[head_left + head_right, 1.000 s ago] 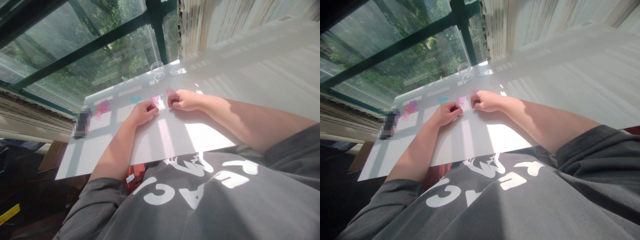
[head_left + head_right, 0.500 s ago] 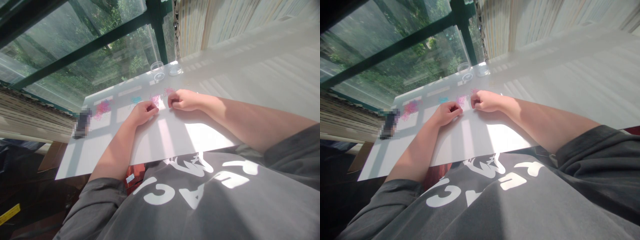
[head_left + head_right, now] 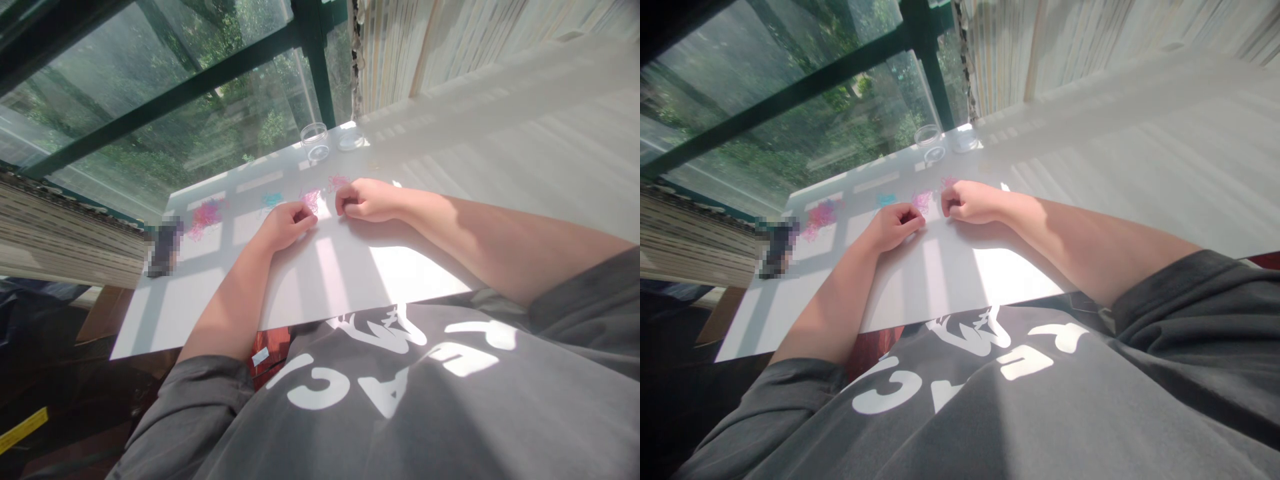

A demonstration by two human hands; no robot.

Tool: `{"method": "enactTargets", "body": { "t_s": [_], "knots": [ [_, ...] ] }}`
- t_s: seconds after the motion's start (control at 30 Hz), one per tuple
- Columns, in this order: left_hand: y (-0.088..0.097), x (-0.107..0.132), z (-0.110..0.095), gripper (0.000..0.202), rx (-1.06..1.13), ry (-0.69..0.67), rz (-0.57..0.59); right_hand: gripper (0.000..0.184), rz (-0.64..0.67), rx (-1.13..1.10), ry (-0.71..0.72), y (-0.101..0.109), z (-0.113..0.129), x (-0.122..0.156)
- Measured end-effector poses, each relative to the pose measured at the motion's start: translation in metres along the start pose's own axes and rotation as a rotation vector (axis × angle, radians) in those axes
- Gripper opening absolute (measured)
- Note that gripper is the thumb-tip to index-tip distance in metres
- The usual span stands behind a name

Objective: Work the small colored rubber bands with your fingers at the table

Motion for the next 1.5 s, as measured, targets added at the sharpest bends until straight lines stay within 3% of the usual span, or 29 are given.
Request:
{"method": "enactTargets", "body": {
  "t_s": [1.5],
  "knots": [
    [-0.0001, 0.0012, -0.0016, 0.026, 0.0, 0.011, 0.005, 0.026, 0.001, -0.011, -0.016, 0.0005, 0.0008, -0.0003]
  ]
}}
Point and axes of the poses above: each hand's wrist, its own x-axis away from the middle knuckle, its own y-axis out of the back of the hand, z = x × y, the point moved 6 cm from there along -x, towards the middle knuckle, and after that the axes turned 14 degrees about z, right-handed, at the moved point
